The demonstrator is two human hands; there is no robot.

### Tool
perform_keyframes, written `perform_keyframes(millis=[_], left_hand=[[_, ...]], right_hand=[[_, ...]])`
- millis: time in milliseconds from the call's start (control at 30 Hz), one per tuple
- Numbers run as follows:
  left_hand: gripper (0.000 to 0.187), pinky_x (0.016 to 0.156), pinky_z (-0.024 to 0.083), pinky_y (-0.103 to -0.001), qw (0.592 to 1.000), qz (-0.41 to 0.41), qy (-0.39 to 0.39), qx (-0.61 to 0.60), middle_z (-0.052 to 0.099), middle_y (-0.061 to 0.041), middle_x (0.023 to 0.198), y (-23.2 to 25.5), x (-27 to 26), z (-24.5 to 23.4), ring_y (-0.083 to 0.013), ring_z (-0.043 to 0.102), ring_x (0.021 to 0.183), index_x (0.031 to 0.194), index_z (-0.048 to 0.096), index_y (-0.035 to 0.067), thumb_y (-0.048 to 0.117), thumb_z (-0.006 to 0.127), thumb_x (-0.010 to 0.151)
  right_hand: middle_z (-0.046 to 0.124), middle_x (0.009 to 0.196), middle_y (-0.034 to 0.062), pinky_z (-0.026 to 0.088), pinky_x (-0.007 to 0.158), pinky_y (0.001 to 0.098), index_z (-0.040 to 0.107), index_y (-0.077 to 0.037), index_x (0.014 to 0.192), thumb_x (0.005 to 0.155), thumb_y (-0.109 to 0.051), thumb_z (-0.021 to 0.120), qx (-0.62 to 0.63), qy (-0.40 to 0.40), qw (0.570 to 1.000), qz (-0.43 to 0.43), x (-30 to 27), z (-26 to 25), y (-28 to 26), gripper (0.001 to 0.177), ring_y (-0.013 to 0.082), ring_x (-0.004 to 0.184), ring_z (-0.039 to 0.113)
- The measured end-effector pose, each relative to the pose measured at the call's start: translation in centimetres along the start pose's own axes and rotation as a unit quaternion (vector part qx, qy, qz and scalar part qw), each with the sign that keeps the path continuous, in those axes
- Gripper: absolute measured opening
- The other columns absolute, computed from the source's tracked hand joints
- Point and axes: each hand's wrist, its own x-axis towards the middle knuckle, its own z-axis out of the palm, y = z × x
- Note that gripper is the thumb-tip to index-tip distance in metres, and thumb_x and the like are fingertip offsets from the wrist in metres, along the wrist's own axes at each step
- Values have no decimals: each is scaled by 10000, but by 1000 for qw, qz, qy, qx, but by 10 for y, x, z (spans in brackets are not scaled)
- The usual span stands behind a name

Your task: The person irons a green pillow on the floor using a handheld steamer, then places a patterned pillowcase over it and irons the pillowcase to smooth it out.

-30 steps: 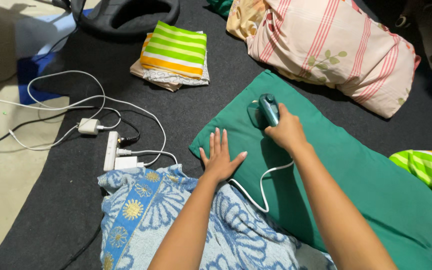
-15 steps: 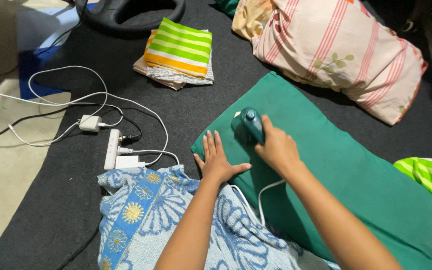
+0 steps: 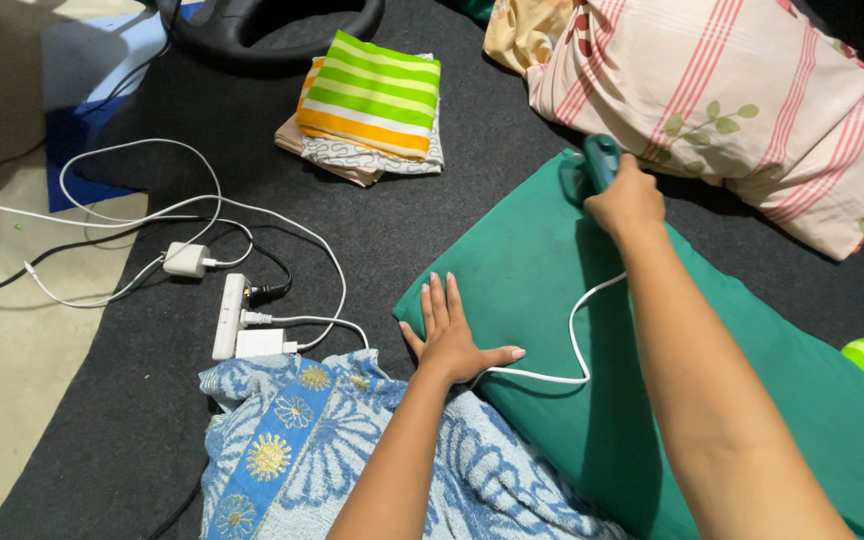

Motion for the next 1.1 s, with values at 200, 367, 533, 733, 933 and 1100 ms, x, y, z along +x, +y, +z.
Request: perform_keyframes(millis=[200, 367, 533, 733, 933, 1100], left_hand=[[1662, 1155, -98, -734, 1000, 3, -3, 2, -267, -122, 1709, -2, 2, 1, -273, -258, 1573, 1616, -210, 151, 788, 842, 499], [1665, 1153, -96, -738, 1000, 7, -7, 5, -277, -122, 1704, -3, 6, 1, -272, -271, 1566, 1612, -228, 150, 804, 822, 498], [1653, 1151, -94, -744, 1000, 3, -15, 18, -288, -125, 1700, -2, 7, 0, -267, -288, 1563, 1608, -234, 149, 817, 812, 515], [1653, 1158, -79, -738, 999, -6, -15, 32, -300, -111, 1695, -1, 7, 0, -249, -292, 1557, 1604, -243, 150, 822, 806, 517], [1661, 1160, -93, -733, 999, -8, -16, 30, -313, -107, 1690, 0, 6, -1, -241, -309, 1554, 1599, -252, 153, 813, 820, 515], [1663, 1157, -96, -739, 999, -6, -17, 33, -318, -111, 1688, -2, 9, 2, -245, -316, 1545, 1597, -255, 159, 834, 806, 509]], right_hand=[[748, 1017, 226, 621, 758, 442, 605, -52, 1213, 718, -162, 805, 145, -80, 978, 129, -16, -28, 33, 546, 338, 771, 774], [737, 983, 224, 591, 731, 424, 612, -20, 1175, 723, -177, 850, 95, -51, 988, 110, -33, -32, 57, 535, 309, 721, 743], [753, 931, 219, 606, 710, 436, 639, 10, 1171, 764, -187, 833, 71, -93, 981, 152, -43, -55, 82, 492, 305, 717, 758], [776, 879, 244, 614, 693, 450, 660, 19, 1192, 777, -197, 823, 14, -124, 978, 165, -82, -83, 139, 496, 324, 709, 767], [775, 834, 246, 570, 668, 432, 666, 87, 1138, 786, -228, 848, -32, -82, 966, 243, -114, -82, 227, 507, 331, 718, 743], [746, 813, 241, 585, 602, 443, 693, 142, 1028, 834, -205, 803, 84, -46, 954, 285, -130, -67, 230, 412, 320, 651, 748]])
